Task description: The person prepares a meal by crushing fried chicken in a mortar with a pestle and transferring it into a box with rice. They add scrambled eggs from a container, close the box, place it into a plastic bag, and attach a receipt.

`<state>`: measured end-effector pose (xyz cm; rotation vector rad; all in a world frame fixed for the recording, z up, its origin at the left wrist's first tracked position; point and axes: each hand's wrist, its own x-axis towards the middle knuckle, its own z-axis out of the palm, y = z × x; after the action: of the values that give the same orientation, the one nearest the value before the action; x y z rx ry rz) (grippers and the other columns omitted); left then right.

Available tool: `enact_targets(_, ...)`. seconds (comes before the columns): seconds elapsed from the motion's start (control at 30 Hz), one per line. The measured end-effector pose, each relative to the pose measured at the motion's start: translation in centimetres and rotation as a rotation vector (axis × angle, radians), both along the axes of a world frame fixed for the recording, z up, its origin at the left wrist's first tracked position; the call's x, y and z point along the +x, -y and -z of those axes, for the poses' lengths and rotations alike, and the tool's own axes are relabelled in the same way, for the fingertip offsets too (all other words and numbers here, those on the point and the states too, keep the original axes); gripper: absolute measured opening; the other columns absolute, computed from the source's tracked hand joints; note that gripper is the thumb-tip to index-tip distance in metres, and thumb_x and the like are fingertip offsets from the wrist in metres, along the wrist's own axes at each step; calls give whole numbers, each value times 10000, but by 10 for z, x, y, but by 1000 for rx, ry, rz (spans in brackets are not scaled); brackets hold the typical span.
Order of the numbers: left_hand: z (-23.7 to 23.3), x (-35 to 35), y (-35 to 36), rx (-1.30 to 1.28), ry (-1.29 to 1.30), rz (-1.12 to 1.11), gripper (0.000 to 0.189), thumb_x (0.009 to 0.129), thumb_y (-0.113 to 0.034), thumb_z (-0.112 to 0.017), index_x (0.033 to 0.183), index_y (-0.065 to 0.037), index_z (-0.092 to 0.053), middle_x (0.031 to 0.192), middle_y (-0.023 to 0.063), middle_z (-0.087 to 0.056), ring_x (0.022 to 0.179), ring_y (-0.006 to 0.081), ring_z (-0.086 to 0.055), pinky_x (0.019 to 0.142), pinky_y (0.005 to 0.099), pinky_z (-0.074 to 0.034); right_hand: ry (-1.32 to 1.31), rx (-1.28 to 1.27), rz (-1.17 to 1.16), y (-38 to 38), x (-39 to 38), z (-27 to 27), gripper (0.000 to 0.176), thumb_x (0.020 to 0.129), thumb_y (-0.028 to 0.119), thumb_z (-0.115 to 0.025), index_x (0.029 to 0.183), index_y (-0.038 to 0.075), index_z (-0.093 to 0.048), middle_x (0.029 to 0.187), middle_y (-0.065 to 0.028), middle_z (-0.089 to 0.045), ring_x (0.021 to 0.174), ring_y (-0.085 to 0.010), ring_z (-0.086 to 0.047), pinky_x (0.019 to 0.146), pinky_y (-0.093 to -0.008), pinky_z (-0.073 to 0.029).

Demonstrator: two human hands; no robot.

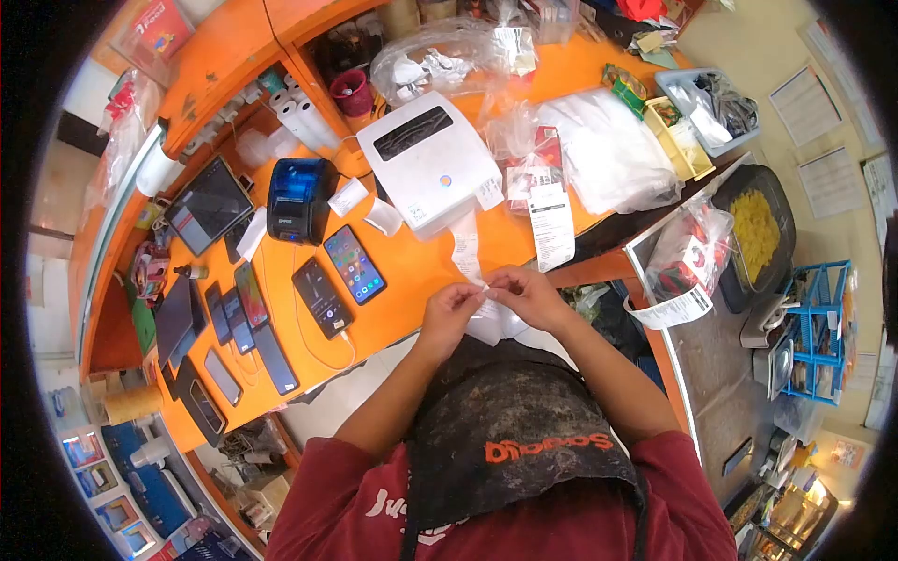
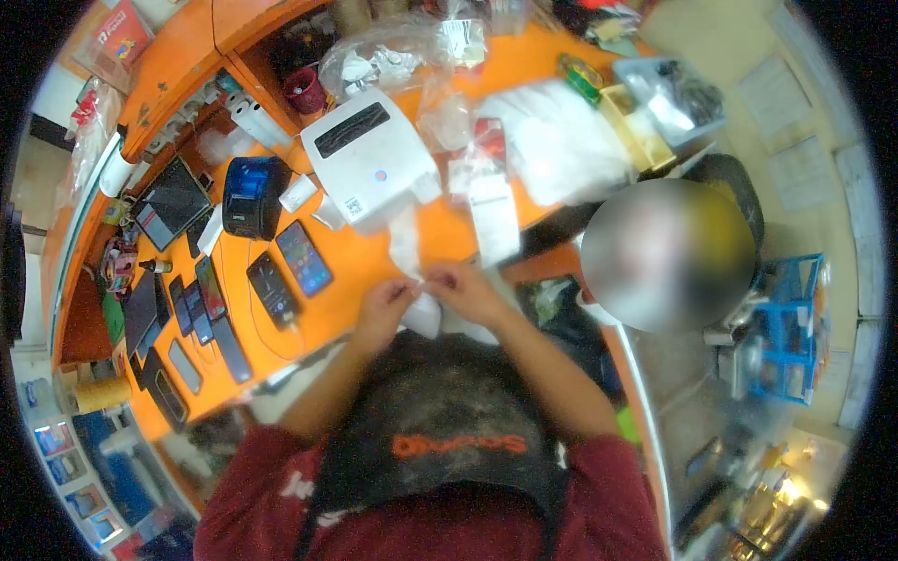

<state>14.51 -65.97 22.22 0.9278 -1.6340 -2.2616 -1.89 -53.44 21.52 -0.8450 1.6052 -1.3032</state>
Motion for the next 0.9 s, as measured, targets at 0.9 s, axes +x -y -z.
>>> enact_targets(0.9, 17, 21, -6, -265, 57, -162, 190, 947, 0, -705, 1089, -22, -581, 963, 49, -646, 904, 133, -639, 801, 285, -522, -29, -57, 327, -1, 12, 13, 146, 1051, 155, -593, 999, 27, -639, 828, 3, -616, 773, -74, -581, 691, -242, -458)
